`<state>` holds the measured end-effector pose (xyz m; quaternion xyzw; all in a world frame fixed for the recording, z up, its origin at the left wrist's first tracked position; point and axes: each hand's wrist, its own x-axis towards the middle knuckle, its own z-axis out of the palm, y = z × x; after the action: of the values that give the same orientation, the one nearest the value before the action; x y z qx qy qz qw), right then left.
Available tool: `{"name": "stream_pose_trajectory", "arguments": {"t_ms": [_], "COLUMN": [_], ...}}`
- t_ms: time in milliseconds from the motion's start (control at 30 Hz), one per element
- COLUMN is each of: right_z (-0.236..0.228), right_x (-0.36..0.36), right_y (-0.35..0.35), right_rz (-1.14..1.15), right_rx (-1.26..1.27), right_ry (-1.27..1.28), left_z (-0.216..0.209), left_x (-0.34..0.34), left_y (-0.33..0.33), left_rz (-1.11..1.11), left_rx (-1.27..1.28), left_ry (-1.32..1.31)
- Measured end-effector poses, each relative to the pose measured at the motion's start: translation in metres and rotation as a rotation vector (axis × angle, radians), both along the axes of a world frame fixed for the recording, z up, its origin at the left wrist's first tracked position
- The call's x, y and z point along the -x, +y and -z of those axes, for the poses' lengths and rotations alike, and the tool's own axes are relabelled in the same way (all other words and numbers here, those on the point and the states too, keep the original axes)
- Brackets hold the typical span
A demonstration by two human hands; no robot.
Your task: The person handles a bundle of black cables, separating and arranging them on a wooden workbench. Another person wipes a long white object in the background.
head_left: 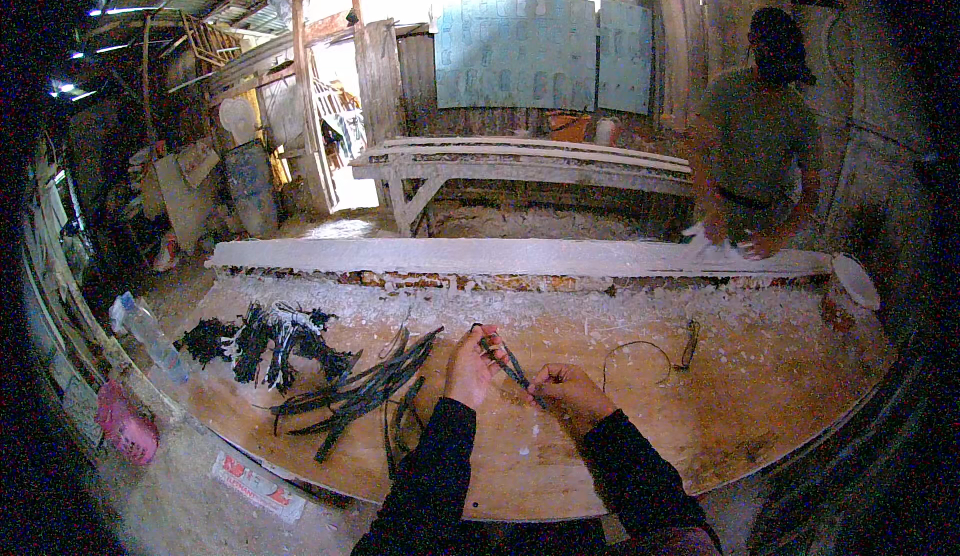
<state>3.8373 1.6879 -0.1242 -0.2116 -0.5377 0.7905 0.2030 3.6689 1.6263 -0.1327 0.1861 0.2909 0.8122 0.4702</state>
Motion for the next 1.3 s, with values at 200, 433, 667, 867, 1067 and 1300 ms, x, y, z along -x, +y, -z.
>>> {"name": "stream_pose_trajectory", "arguments": {"t_ms": [200,433,667,867,1067,1300], "right_z": [0.002,-0.002,-0.003,0.001,-0.003,-0.005], "right_x": [0.000,0.000,-0.002,0.001,-0.003,0.000], "right_y": [0.002,-0.001,0.000,-0.003,0.000,0.002], "right_rz": [-0.039,-0.013,-0.071,-0.023,0.028,0.119], "right_rx": [-0.047,-0.051,-0.106,-0.094,-0.105,-0.029], "right_ry": [0.005,-0.031,-0.063,-0.061,-0.074,0.013], "left_z": [-0.001,-0.002,0.001,-0.003,0.016,0.025], "left_x": [0.001,0.004,0.007,0.008,0.012,-0.007], "left_y": [0.001,0.001,0.001,0.002,0.010,0.017], "left_rz": [-0.031,-0.050,-0.029,-0.100,-0.054,0.141], "left_rx": [-0.032,-0.069,-0.118,-0.108,0.030,0.180], "left_ry": [-0.016,0.001,0.033,-0.025,0.154,0.468]}}
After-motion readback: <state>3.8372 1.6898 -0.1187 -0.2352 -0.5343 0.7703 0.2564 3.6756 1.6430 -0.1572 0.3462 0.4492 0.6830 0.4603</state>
